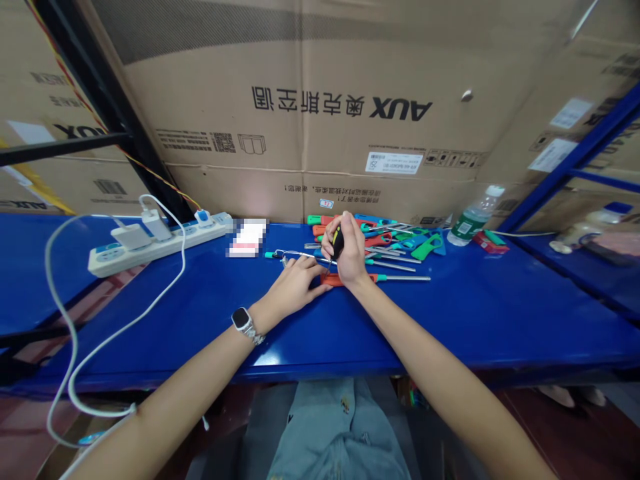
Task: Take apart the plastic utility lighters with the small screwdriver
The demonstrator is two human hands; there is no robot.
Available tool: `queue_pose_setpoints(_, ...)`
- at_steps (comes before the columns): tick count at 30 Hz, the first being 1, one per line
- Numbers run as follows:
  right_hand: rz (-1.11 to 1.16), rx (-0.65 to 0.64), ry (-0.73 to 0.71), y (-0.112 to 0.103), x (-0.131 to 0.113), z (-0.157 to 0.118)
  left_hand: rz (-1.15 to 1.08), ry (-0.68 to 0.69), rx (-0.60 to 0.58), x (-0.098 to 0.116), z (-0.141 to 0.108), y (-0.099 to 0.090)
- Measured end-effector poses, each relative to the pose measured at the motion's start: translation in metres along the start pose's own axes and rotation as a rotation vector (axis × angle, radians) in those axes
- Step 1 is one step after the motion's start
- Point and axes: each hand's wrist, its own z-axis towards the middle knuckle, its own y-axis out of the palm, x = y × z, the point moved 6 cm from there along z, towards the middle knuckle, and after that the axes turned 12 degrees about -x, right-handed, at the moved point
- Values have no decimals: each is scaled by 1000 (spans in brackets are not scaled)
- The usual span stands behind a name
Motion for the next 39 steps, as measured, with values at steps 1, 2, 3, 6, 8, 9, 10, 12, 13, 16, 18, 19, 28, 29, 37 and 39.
queue_pose_setpoints(1, -2, 4, 2, 0, 0, 0, 0, 1, 0, 0, 0, 0)
queue_pose_setpoints(2, -8, 10, 6, -1, 1, 0, 1, 1, 0, 0, 0, 0)
queue_pose_setpoints(3, -14, 15, 9, -1, 1, 0, 2, 1, 0, 0, 0, 0)
queue_pose_setpoints(6, -19, 18, -4, -2, 1, 0, 9, 1, 3, 0, 0, 1)
queue_pose_setpoints(8, -25, 17, -8, -2, 1, 0, 13, 2, 4, 1, 1, 1)
queue_pose_setpoints(9, -31, 18, -6, -3, 2, 0, 14, 1, 3, 1, 1, 1)
queue_pose_setpoints(10, -38, 19, -2, -3, 2, 0, 13, 0, 1, 1, 1, 1)
queue_pose_setpoints(12, -43, 21, 0, -3, 2, 0, 11, -3, -4, 1, 1, 0)
queue_pose_setpoints(13, -40, 19, -6, -3, 2, 0, 10, -5, -6, 1, 1, 0)
queue_pose_setpoints(16, -24, 15, -23, -3, 1, 0, 8, -6, -4, 0, 0, 0)
queue_pose_setpoints(18, -14, 9, -24, -3, 1, 0, 5, -6, -1, 0, 0, 0)
queue_pose_setpoints(19, -9, 5, -24, -3, 1, 0, 4, -5, 0, 0, 0, 0)
queue_pose_setpoints(28, -59, 33, -47, -1, -6, 1, 9, 2, 1, 0, 0, 0)
queue_pose_setpoints(29, -77, 29, -49, -2, -8, 2, 8, 3, 2, 0, -1, 0)
queue_pose_setpoints(37, -62, -14, 29, -9, 3, 8, 6, 8, 11, -1, 0, 0)
queue_pose_setpoints(39, -42, -3, 19, -5, 5, 7, 3, 12, 12, -1, 0, 1)
